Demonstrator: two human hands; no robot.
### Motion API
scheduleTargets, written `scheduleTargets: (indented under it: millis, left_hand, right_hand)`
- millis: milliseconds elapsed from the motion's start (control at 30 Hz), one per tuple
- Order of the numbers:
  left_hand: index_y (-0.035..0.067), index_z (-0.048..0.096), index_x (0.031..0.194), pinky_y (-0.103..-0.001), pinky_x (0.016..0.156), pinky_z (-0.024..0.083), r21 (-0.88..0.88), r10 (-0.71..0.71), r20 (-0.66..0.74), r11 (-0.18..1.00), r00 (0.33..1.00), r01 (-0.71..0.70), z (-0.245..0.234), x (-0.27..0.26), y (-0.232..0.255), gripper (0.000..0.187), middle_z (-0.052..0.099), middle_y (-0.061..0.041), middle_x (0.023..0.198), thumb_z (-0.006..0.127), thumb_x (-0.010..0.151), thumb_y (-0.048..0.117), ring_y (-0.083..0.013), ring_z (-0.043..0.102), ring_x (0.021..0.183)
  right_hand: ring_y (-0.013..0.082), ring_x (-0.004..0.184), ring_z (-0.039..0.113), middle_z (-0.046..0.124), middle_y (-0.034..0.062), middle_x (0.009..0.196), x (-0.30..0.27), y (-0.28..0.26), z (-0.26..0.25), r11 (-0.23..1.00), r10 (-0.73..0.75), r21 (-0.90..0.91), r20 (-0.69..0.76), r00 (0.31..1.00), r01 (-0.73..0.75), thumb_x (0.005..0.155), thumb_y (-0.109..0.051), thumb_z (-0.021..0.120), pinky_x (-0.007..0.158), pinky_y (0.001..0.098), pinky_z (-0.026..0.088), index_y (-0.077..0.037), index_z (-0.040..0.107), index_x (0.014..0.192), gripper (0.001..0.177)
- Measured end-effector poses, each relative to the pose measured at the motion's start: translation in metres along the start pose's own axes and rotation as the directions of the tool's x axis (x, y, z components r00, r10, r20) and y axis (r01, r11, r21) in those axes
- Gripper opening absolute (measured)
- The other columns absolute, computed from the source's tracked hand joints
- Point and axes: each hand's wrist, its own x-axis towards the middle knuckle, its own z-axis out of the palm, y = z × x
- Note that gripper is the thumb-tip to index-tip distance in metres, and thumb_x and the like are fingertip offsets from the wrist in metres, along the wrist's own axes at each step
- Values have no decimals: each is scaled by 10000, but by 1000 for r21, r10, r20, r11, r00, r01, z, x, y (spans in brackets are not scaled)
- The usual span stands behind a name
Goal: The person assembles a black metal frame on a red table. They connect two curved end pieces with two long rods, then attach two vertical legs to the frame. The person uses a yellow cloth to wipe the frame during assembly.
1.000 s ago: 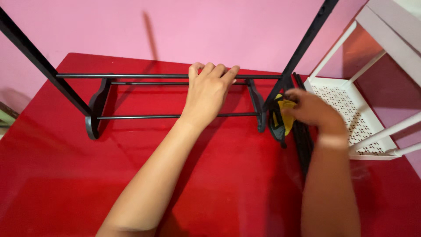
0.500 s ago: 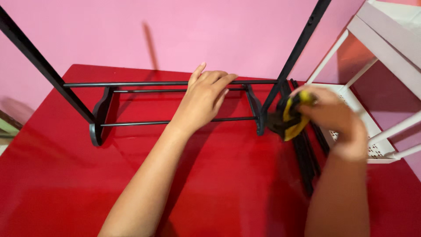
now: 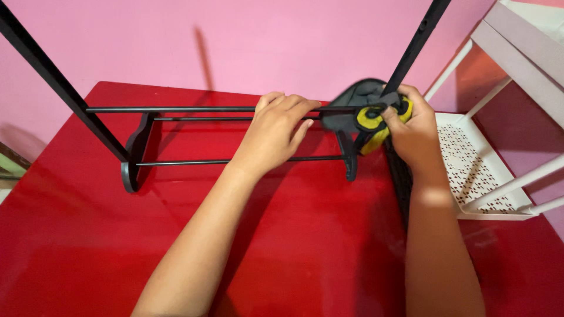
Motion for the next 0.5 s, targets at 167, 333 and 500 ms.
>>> scheduleTargets:
  millis: [167, 333, 500]
  left_hand:
    - [79, 680, 1241, -434, 1073, 386, -12, -26, 9, 1000, 1000, 26, 0, 0, 2, 278, 692, -86, 1138, 670, 967, 122, -297, 617, 1062]
    - [82, 690, 1207, -424, 1001, 391, 18, 9, -25, 1000, 1000, -9, -1, 0, 4, 262, 691, -81, 1120, 680, 948, 120, -304, 610, 1062]
    - [104, 720, 1138, -402, 915, 388, 49, 2, -49, 999, 999, 0, 3, -4, 4, 163, 696, -46, 1037, 659, 988, 116, -242, 645, 1000]
  right_hand:
    - [103, 897, 654, 693, 1, 973, -7, 10, -4, 972, 228, -19, 302, 925, -234, 910, 17, 692, 797, 264, 532, -28, 675, 1167, 261]
    - [149, 836, 692, 753, 31, 935, -14, 3, 2, 911, 400, -91, 430, 809, -401, 860, 12, 708, 709, 313, 548, -56, 734, 1109, 259]
    - [99, 967, 691, 724, 8, 1043, -7, 3, -9, 958, 249, 57, 309, 918, -279, 821, 86, 694, 867, 267, 556, -40, 676, 1174, 375]
